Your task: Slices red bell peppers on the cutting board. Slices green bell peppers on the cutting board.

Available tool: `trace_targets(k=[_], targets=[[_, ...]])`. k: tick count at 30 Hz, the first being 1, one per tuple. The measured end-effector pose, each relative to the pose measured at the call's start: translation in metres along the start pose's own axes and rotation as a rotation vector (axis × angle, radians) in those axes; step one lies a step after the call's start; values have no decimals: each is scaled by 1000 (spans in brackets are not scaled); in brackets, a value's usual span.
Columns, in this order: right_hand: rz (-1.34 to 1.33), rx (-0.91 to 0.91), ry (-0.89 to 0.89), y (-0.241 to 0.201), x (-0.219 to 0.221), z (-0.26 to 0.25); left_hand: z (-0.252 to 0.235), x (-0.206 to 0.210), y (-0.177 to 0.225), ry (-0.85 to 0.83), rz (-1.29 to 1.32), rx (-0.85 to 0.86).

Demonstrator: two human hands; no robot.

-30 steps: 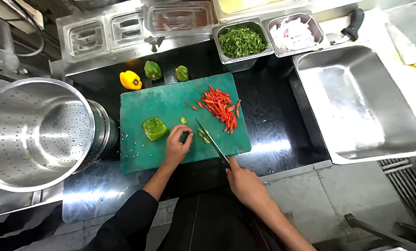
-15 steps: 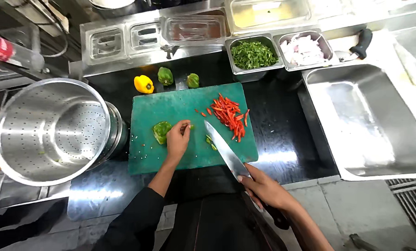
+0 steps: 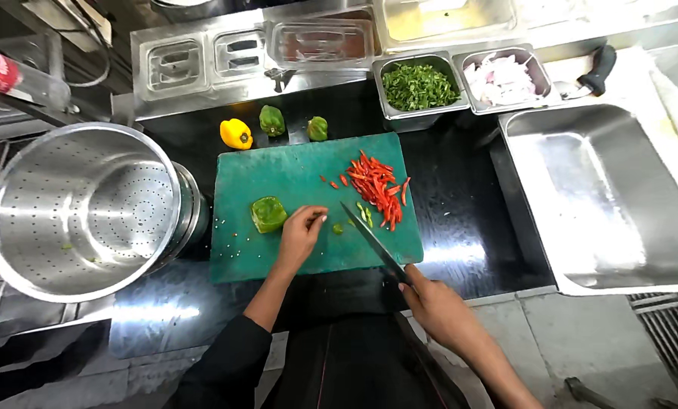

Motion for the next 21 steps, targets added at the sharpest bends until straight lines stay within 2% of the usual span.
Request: trace_targets(k=[4, 7, 14, 18, 21], targets=[[75, 35, -50, -13, 19, 9, 10, 5, 4, 1, -93, 229], [98, 93, -96, -20, 27, 12, 10, 11, 8, -30, -175, 302], [167, 173, -86, -33, 26, 25, 6, 13, 17, -71, -228, 330], [104, 115, -107, -38, 35, -2, 3, 12, 17, -74, -226, 334], [100, 65, -27, -44, 25, -20, 4, 13, 15, -80, -224, 335]])
Point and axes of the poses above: each hand's wrist, its own z-axis away from the middle knuckle, its own x-axis out of the palm, y = z × x, the point moved 8 cm from there along -z, towards the middle knuckle, and after that the axes turned 2 degrees about -z, right-handed, at the moved point
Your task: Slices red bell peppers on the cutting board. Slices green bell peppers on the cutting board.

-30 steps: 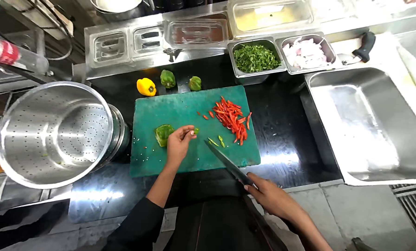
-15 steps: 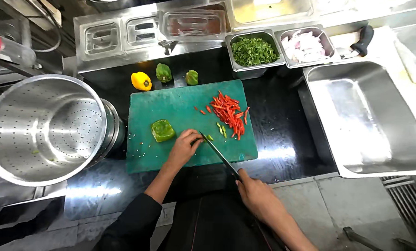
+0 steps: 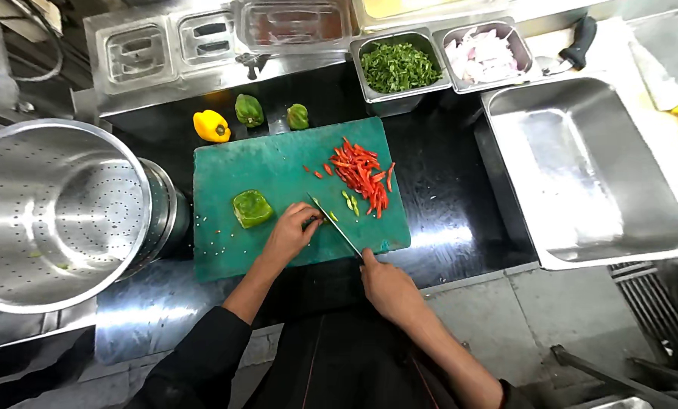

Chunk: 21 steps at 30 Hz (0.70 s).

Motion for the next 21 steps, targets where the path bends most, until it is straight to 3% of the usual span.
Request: trace_targets(k=[2, 10, 17, 21], targets=[[14, 1, 55, -1, -11, 6, 2, -1, 0, 16, -8, -8], [21, 47, -89, 10, 12, 21, 10, 2, 2, 100, -15, -33], [37, 2, 130, -9, -15, -7, 10, -3, 2, 54, -28, -29], [-262, -146, 95, 8, -28, 0, 26, -48, -3, 217, -47, -109]])
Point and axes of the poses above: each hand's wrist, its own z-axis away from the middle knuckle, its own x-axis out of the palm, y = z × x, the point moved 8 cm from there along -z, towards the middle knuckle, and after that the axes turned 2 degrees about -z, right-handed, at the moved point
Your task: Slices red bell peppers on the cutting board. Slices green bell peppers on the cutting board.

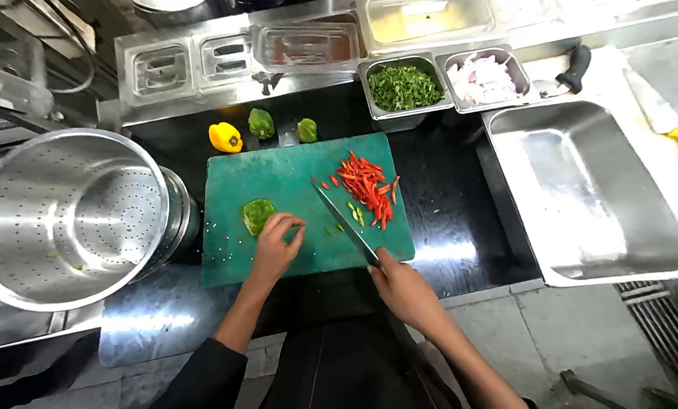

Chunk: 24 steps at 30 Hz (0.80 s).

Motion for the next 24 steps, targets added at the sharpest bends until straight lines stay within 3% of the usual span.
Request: trace_targets(k=[2, 4, 6, 9, 12, 13, 16, 19, 21, 24], targets=[[-509, -59, -231, 12, 16, -7, -1, -29, -7, 114, -58, -29], [-1011, 43, -465, 22, 39, -16, -7, -49, -20, 147, -129, -58], [-1147, 70, -522, 26, 45, -20, -15, -54, -37, 53, -190, -140], [-993, -43, -523, 16, 42, -10, -17, -50, -63, -160, -203, -298], [-331, -76, -422, 23, 43, -7, -15, -43, -79, -211, -133, -431], [-218, -61, -416, 29, 44, -9, -16, -46, -83, -187, -88, -479], [-211, -27, -345, 51, 24, -19, -20, -55, -87, -26, 161, -534], [-228, 46, -116, 64, -19, -24, -19, -53, -80, 52, 412, -359], [-283, 57, -36, 58, -34, -20, -14, -50, -75, 70, 436, -256], [-425, -9, -58, 43, -30, -14, -5, -42, -76, -3, 312, -184]])
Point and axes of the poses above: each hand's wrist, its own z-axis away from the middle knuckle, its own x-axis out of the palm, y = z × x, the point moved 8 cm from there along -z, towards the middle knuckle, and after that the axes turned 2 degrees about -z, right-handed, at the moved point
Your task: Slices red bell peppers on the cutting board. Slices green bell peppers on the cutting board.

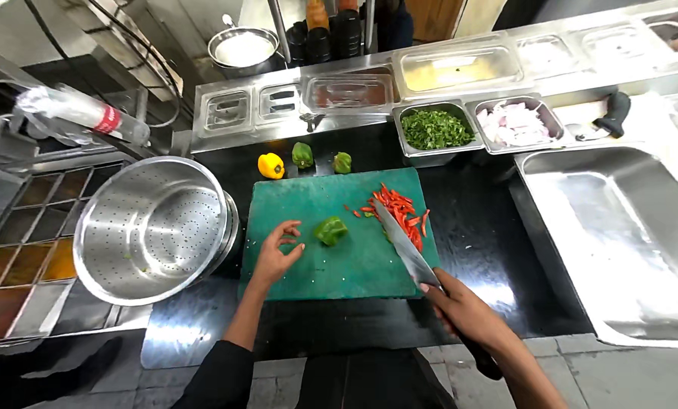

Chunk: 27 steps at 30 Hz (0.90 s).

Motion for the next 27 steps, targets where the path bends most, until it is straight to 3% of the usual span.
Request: trace_targets(k=[5, 12, 15, 18, 24, 27], targets=[[-71, -11, -53, 7, 39, -8, -10, 30, 18, -125, -28, -22], [-224, -21, 28, 16, 50, -6, -15, 105, 64, -688, -274, 112], [-267, -30, 51, 20, 47, -2, -21, 103, 53, -619, -239, -35], [-304, -19, 49, 22, 47, 3, -20, 85, 41, -438, 65, -236], [-277, -32, -34, 13, 61, 4, -1, 54, 27, -77, 515, -434], [-209, -47, -86, 7, 70, 1, 5, 48, 23, -53, 553, -547]])
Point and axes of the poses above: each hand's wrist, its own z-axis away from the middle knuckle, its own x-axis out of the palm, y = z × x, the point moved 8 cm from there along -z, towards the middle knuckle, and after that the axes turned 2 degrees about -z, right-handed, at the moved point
